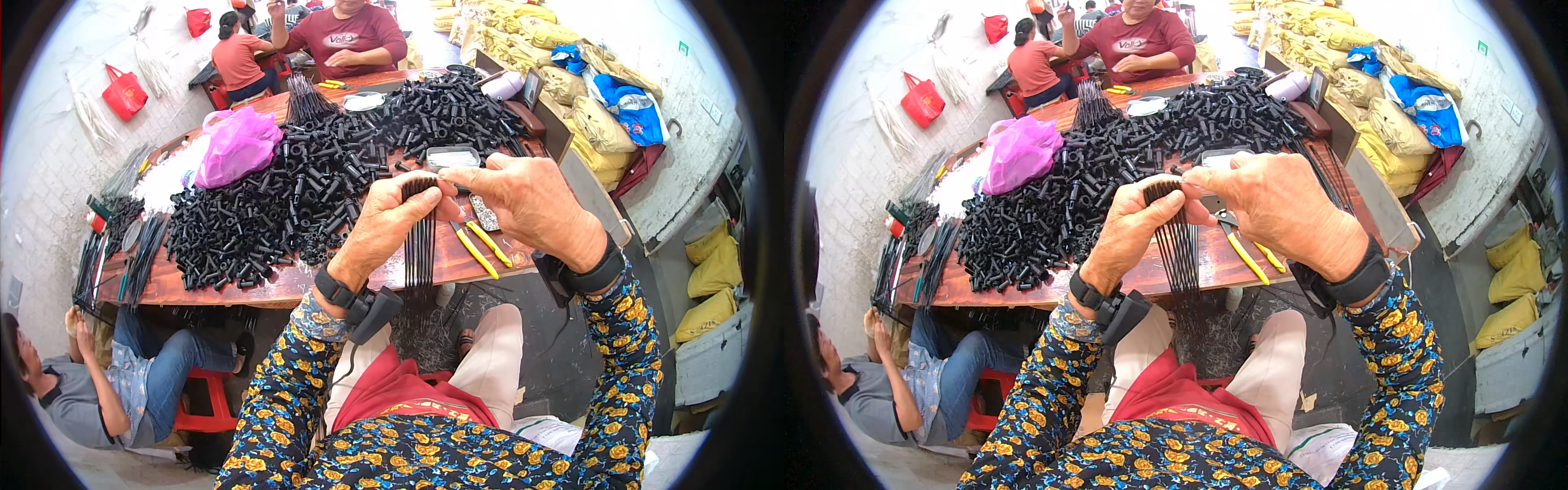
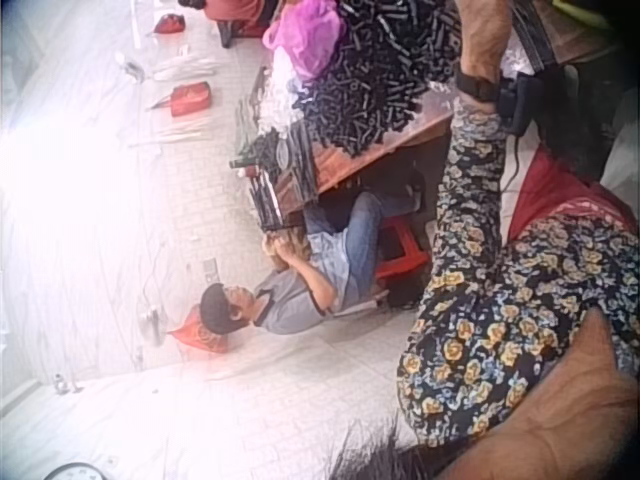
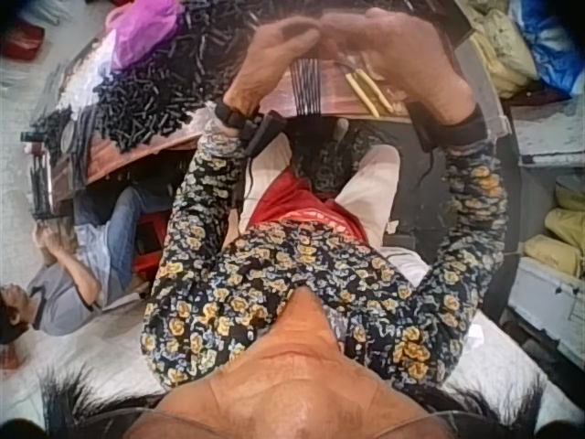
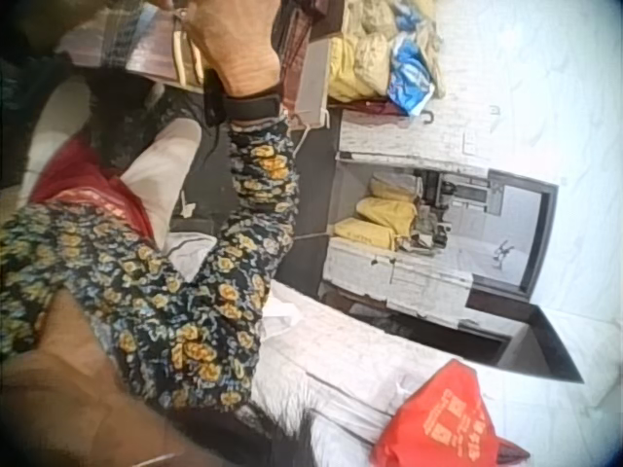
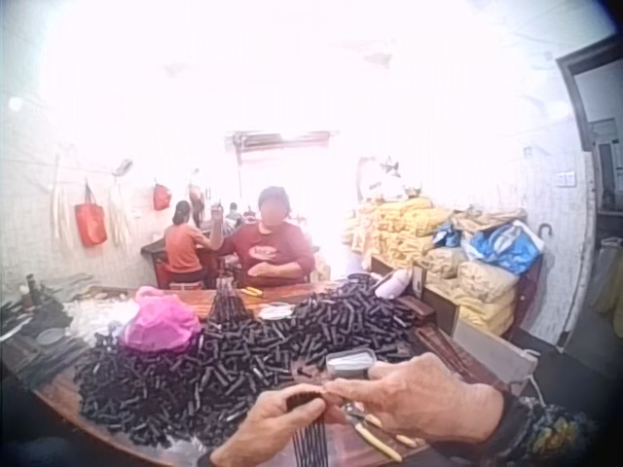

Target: The worker is assembling umbrella rib frames by attaching plastic connectors to bundles of metal rods using pliers.

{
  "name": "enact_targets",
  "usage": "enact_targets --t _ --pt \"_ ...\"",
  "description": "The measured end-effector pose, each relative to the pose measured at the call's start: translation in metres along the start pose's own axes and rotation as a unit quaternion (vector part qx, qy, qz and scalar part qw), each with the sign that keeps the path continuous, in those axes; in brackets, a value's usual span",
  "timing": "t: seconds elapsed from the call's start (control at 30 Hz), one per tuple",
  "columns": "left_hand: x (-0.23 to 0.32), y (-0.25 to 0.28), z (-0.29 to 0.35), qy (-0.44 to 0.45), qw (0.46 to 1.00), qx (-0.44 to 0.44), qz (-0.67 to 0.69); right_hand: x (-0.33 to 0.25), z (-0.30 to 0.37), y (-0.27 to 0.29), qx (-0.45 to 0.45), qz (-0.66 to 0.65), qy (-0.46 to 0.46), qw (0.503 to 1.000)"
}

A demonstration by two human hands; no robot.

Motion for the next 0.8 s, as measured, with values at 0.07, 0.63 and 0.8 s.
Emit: enact_targets --t 0.07,0.63,0.8 --pt "0.003 -0.003 0.001 -0.008 1.000 0.001 -0.016 0.000 -0.003 0.003 -0.007 0.014 0.005 1.000" --pt "0.008 -0.010 -0.002 -0.036 0.990 -0.049 -0.128 0.016 -0.024 0.003 -0.076 -0.120 0.030 0.989" --pt "0.009 -0.003 -0.007 -0.100 0.975 -0.051 -0.191 0.016 -0.021 -0.002 -0.072 -0.190 0.010 0.979"
Point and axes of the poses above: each hand's wrist, its own z-axis away from the middle knuckle, its own y-axis out of the back of the hand, x = y × z, the point moved 8 cm from there along -z, towards the middle knuckle, and after that the axes turned 10 degrees about x, right-handed, at the moved point
